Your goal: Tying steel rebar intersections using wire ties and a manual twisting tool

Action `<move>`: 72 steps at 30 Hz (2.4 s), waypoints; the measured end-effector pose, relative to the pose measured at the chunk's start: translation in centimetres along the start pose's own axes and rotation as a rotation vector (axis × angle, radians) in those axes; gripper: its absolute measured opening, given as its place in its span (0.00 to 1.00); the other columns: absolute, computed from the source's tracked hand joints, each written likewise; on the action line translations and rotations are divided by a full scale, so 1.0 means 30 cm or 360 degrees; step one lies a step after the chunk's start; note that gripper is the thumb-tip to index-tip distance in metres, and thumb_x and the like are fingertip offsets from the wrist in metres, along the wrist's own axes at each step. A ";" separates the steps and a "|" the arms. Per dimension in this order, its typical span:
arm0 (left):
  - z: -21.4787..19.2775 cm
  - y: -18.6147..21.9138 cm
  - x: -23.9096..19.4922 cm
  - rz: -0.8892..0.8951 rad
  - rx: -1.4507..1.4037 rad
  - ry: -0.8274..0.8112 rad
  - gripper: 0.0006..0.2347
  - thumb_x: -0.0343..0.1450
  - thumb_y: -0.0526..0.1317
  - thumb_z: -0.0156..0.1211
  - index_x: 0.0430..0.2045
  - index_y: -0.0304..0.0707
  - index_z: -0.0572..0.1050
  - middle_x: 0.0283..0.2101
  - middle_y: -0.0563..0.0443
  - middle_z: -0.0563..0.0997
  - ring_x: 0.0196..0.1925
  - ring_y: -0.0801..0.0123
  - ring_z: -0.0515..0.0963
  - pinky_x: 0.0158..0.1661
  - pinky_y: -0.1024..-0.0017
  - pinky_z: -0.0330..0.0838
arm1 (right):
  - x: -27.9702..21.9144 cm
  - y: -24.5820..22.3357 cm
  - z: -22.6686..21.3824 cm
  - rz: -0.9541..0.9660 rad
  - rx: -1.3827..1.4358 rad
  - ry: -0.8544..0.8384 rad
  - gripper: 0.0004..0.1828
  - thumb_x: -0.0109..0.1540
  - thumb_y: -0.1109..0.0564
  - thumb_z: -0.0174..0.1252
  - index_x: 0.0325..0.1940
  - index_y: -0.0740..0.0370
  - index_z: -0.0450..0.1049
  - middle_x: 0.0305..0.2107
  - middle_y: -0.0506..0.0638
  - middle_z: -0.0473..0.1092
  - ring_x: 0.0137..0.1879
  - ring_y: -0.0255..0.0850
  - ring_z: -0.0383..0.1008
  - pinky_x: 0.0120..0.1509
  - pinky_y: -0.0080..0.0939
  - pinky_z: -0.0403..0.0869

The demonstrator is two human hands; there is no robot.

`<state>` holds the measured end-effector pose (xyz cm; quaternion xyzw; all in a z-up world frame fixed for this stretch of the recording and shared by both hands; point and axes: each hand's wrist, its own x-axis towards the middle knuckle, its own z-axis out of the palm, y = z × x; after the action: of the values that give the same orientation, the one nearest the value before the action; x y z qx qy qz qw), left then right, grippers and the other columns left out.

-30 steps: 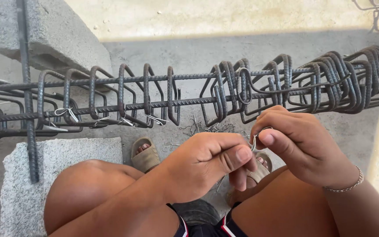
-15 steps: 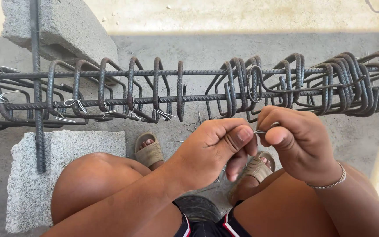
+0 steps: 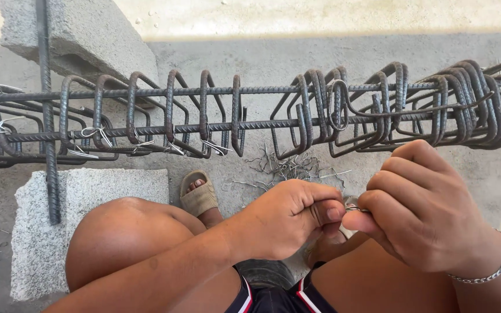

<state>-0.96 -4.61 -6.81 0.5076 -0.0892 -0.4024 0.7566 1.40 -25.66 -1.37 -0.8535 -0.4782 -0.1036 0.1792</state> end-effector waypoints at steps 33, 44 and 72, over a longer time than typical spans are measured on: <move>0.072 0.155 -0.066 0.0184 0.0870 0.0301 0.10 0.73 0.44 0.52 0.36 0.39 0.76 0.16 0.50 0.79 0.13 0.70 0.73 0.18 0.71 0.67 | -0.031 0.021 0.040 0.1134 0.1220 0.0460 0.22 0.68 0.47 0.49 0.43 0.72 0.71 0.40 0.57 0.71 0.43 0.41 0.68 0.53 0.37 0.72; 0.058 0.163 -0.057 0.0152 0.0965 0.0325 0.10 0.74 0.46 0.49 0.41 0.40 0.71 0.18 0.50 0.81 0.16 0.64 0.80 0.20 0.67 0.71 | -0.037 0.032 0.077 0.1248 0.1666 0.0618 0.22 0.68 0.43 0.55 0.45 0.67 0.73 0.40 0.54 0.72 0.36 0.35 0.72 0.42 0.29 0.74; 0.062 0.143 -0.061 0.0293 0.1159 0.0168 0.11 0.75 0.45 0.46 0.44 0.38 0.66 0.24 0.45 0.85 0.19 0.52 0.85 0.21 0.60 0.74 | -0.020 -0.006 0.041 0.0984 0.1126 0.0293 0.24 0.65 0.43 0.49 0.30 0.67 0.71 0.24 0.50 0.69 0.28 0.37 0.66 0.35 0.32 0.69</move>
<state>-0.95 -3.94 -1.85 0.7532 -0.2325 -0.2480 0.5632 0.92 -25.54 -2.67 -0.8295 -0.1901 0.0485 0.5229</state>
